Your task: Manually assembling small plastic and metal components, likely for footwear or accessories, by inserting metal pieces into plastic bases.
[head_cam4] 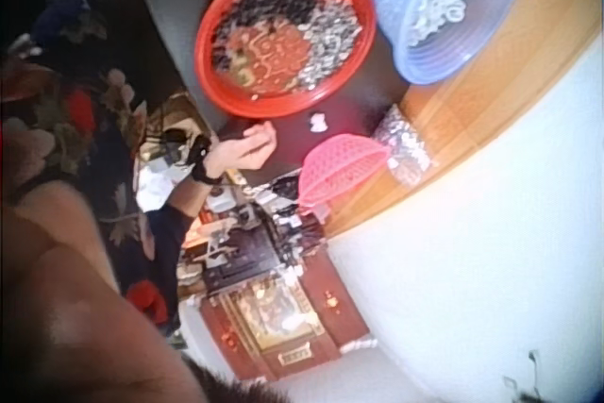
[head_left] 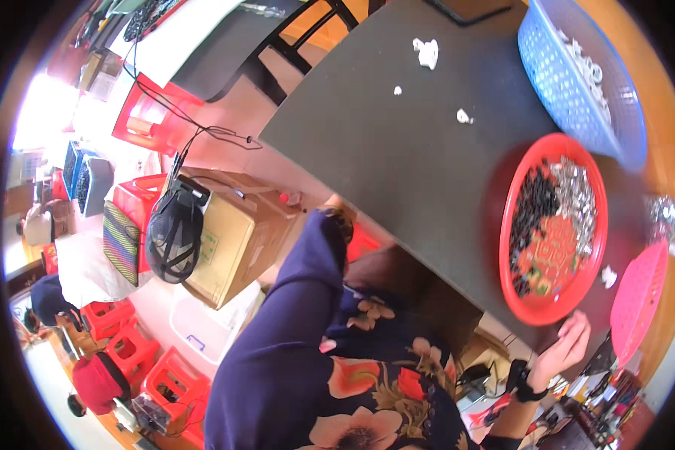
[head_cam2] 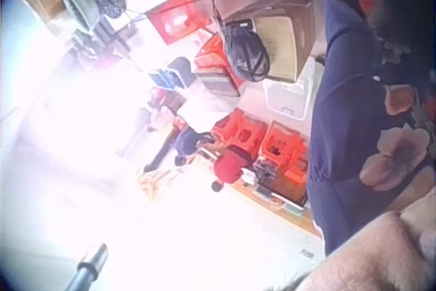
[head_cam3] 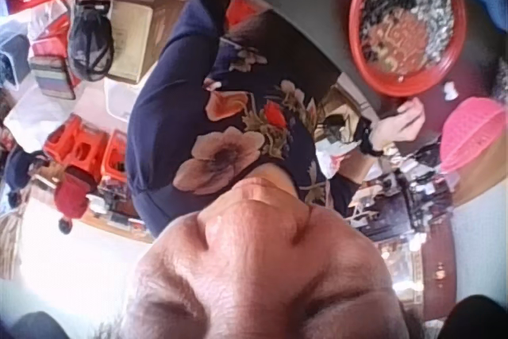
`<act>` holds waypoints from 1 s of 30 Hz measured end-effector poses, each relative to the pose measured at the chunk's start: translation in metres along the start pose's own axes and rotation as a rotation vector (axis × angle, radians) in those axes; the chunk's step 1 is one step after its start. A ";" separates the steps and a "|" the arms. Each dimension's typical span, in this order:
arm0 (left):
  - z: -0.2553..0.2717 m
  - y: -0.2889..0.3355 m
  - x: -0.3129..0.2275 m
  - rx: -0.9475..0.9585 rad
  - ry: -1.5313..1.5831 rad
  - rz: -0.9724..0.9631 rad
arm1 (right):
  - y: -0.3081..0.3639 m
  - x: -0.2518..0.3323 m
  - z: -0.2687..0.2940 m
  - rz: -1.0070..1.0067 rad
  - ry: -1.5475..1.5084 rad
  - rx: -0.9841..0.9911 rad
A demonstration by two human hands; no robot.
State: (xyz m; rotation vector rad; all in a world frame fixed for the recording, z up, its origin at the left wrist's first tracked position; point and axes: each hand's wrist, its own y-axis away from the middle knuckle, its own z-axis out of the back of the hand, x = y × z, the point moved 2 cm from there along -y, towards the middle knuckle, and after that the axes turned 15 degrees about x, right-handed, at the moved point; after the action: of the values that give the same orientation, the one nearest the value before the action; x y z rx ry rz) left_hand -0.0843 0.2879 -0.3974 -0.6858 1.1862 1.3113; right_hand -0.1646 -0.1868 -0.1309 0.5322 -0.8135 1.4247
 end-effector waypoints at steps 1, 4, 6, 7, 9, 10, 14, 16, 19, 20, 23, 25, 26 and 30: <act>-0.003 -0.016 0.002 -0.001 -0.019 -0.014 | 0.000 -0.003 0.000 0.004 -0.021 0.018; -0.022 -0.055 0.006 0.032 -0.070 -0.036 | 0.002 -0.001 -0.005 0.011 -0.089 0.067; -0.036 -0.074 0.009 0.068 -0.109 -0.039 | -0.002 -0.001 -0.005 0.002 -0.074 0.099; -0.043 -0.081 0.012 0.089 -0.130 -0.035 | -0.003 0.000 -0.005 0.011 -0.045 0.080; -0.055 -0.088 0.017 0.128 -0.177 -0.023 | -0.002 0.003 -0.008 0.005 -0.047 0.060; -0.060 -0.090 0.019 0.143 -0.201 -0.013 | -0.002 0.001 -0.006 -0.001 -0.055 0.076; -0.072 -0.084 0.026 0.181 -0.303 0.033 | -0.002 -0.011 0.001 0.029 -0.121 0.102; -0.074 -0.068 0.036 0.182 -0.357 0.070 | 0.001 -0.015 0.006 -0.015 -0.096 0.046; -0.080 -0.018 0.067 0.171 -0.383 0.186 | -0.008 -0.006 -0.007 0.025 0.001 0.103; -0.088 -0.010 0.098 0.157 -0.403 0.218 | -0.008 -0.005 -0.001 0.041 -0.010 0.120; -0.063 0.014 -0.011 0.027 0.200 -0.119 | 0.000 -0.005 0.005 0.016 0.031 0.042; -0.064 0.035 0.005 0.022 0.525 0.051 | -0.005 -0.007 0.003 0.038 -0.010 0.091; -0.063 0.035 -0.009 -0.002 0.978 0.090 | -0.007 -0.007 0.002 0.039 -0.021 0.086; -0.065 0.063 -0.044 -0.151 1.500 0.272 | -0.006 0.001 -0.002 0.048 0.020 0.104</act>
State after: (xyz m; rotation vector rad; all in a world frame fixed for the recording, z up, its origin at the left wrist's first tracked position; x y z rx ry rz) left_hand -0.1545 0.2256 -0.3629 -1.8078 2.4075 0.9893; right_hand -0.1583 -0.1849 -0.1309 0.5794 -0.7433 1.5202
